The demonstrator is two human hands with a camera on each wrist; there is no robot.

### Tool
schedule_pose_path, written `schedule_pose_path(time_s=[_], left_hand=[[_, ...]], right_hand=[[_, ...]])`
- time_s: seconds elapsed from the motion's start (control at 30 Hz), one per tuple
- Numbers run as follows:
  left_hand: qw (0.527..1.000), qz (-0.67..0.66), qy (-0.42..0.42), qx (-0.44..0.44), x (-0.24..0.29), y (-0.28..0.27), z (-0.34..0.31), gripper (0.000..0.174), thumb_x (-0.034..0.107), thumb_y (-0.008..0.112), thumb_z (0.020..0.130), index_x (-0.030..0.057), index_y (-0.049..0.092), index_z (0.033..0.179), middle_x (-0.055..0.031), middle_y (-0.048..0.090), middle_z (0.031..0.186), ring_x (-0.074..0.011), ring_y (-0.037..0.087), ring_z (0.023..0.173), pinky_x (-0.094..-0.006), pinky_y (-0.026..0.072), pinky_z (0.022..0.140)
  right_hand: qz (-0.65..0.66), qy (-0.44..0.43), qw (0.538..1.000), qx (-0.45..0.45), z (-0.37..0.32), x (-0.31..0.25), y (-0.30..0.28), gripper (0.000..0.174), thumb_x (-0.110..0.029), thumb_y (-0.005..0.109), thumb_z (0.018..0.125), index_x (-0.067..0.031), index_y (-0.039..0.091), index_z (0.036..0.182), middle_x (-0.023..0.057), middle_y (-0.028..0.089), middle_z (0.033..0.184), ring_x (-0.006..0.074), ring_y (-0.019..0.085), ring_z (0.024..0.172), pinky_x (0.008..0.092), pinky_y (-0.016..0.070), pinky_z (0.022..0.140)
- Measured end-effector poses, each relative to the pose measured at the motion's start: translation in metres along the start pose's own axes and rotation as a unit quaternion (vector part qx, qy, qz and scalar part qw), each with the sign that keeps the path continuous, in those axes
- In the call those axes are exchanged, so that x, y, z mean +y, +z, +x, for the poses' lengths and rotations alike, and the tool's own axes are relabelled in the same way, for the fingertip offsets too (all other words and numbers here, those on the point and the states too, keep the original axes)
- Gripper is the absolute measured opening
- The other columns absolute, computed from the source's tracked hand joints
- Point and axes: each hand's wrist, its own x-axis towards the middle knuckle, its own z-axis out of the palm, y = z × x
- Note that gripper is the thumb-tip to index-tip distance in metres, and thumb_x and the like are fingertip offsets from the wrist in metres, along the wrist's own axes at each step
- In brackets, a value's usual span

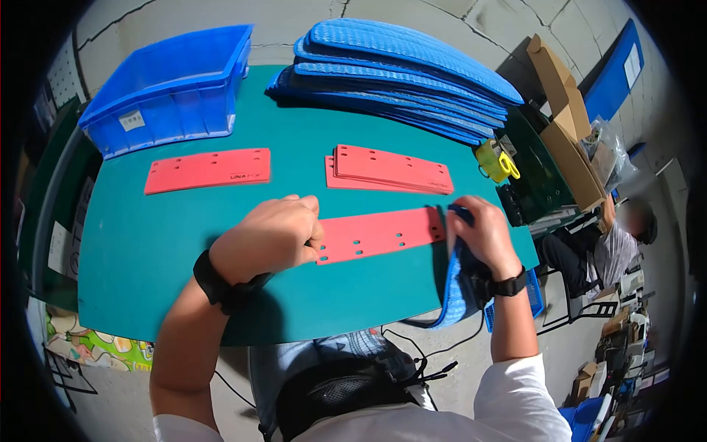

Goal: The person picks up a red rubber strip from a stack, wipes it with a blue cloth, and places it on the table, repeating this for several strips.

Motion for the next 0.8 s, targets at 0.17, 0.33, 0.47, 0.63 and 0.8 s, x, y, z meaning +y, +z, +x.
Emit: schedule_pose_path(time_s=[0.17, 0.33, 0.47, 0.63, 0.8], left_hand=[[0.998, 0.007, 0.015, 0.055, 0.003, 0.005, -0.001, 0.009, 0.010, 0.075, 0.070, 0.0064, 0.067, 0.071, -0.0112, 0.059, 0.089, -0.0312, 0.058, 0.087, -0.0415, 0.0463, 0.073], [0.999, 0.029, -0.005, 0.027, 0.010, -0.002, -0.002, 0.010, 0.015, 0.079, 0.070, 0.0111, 0.073, 0.078, -0.0055, 0.061, 0.096, -0.0251, 0.060, 0.095, -0.0358, 0.0487, 0.079], [0.999, 0.030, -0.003, 0.031, 0.009, 0.000, -0.001, 0.013, 0.015, 0.081, 0.068, 0.0107, 0.073, 0.078, -0.0050, 0.061, 0.096, -0.0247, 0.060, 0.094, -0.0362, 0.0487, 0.077], [0.998, 0.042, 0.021, 0.034, 0.010, -0.003, 0.000, 0.020, 0.016, 0.083, 0.067, 0.0097, 0.070, 0.081, -0.0062, 0.059, 0.094, -0.0263, 0.059, 0.093, -0.0370, 0.0485, 0.077], [0.987, 0.087, 0.101, 0.091, 0.020, 0.012, 0.010, 0.042, 0.014, 0.083, 0.066, 0.0042, 0.059, 0.100, -0.0095, 0.056, 0.098, -0.0305, 0.059, 0.092, -0.0403, 0.0498, 0.079]], right_hand=[[0.053, -0.161, 0.986, -0.003, 0.016, -0.079, 0.021, 0.017, -0.021, 0.070, 0.082, -0.0075, 0.068, 0.092, 0.0137, 0.066, 0.085, 0.0361, 0.065, 0.074, 0.0459, 0.0539, 0.066], [0.114, -0.180, 0.976, -0.047, 0.027, -0.080, 0.039, 0.019, -0.025, 0.064, 0.085, -0.0089, 0.069, 0.093, 0.0142, 0.066, 0.085, 0.0356, 0.066, 0.075, 0.0473, 0.0533, 0.067], [0.112, -0.049, 0.990, -0.064, 0.024, -0.029, 0.025, 0.024, -0.028, 0.065, 0.085, -0.0056, 0.070, 0.093, 0.0189, 0.069, 0.083, 0.0383, 0.067, 0.080, 0.0459, 0.0533, 0.072], [0.128, 0.099, 0.986, -0.040, 0.006, 0.033, 0.015, 0.033, -0.027, 0.067, 0.085, 0.0003, 0.070, 0.103, 0.0213, 0.071, 0.087, 0.0351, 0.070, 0.083, 0.0400, 0.0535, 0.075], [0.305, 0.143, 0.940, -0.053, -0.002, 0.061, 0.033, 0.027, -0.023, 0.067, 0.090, 0.0017, 0.065, 0.100, 0.0047, 0.066, 0.086, 0.0119, 0.059, 0.081, 0.0284, 0.0480, 0.076]])
